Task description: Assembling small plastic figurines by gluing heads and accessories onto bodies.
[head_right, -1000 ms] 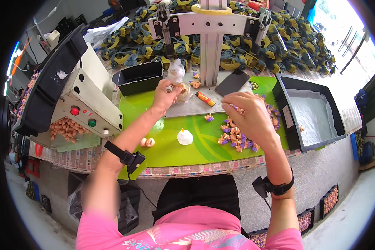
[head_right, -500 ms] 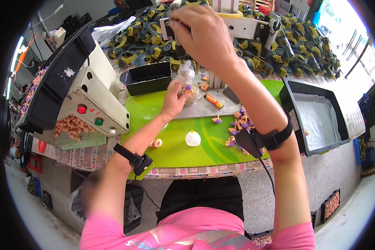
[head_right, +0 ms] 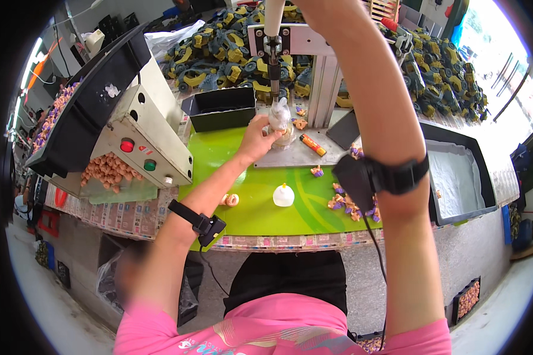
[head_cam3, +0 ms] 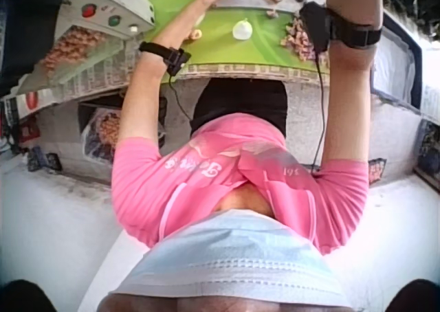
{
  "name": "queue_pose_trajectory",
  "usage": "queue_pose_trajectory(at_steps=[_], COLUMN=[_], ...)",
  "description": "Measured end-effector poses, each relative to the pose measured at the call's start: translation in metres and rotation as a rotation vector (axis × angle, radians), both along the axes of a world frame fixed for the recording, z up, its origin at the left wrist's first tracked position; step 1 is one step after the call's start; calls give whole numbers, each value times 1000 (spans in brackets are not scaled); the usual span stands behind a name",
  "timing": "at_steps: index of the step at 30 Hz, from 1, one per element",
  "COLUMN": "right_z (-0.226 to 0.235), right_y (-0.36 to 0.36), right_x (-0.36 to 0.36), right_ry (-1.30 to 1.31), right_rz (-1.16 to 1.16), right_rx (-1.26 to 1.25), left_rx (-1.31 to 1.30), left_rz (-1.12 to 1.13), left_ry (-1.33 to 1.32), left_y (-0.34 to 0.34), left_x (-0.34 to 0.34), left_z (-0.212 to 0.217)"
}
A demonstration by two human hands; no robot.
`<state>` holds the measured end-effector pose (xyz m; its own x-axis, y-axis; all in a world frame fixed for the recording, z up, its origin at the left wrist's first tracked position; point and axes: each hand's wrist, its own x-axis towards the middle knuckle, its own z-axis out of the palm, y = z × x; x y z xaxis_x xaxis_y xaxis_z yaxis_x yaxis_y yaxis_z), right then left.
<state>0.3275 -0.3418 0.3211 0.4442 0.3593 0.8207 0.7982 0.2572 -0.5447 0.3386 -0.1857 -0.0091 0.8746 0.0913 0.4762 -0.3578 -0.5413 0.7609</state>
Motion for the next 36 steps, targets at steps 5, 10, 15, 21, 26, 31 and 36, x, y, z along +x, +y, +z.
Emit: queue_pose_trajectory(at_steps=[5,10,15,21,26,31,36], right_z=[-87,-150,-248,-325,-319,-295,-285], right_y=[-33,-57,-80,-51,-69,-109,-121], right_x=[-58,-77,-101,-114,-122,-144,-158], right_ry=[-525,-416,225,623,659,732,879], right_rz=[-205,-413,-467,-275,-285,-249,-289], right_rx=[-173,-274,-427,-564,-361,-331,-41], left_rx=[-85,-1363,-1514,-1608,-1617,-1651,-1699], left_rz=[33,-70,-380,-517,-439,-294,-494], left_ry=[-12,620,517,561,608,664,625], left_y=[-6,20,3,-22,-37,-49,-55], left_x=[1,-86,-157,-209,-219,-221,-216], left_z=[-12,48,52,40,32,27,11])
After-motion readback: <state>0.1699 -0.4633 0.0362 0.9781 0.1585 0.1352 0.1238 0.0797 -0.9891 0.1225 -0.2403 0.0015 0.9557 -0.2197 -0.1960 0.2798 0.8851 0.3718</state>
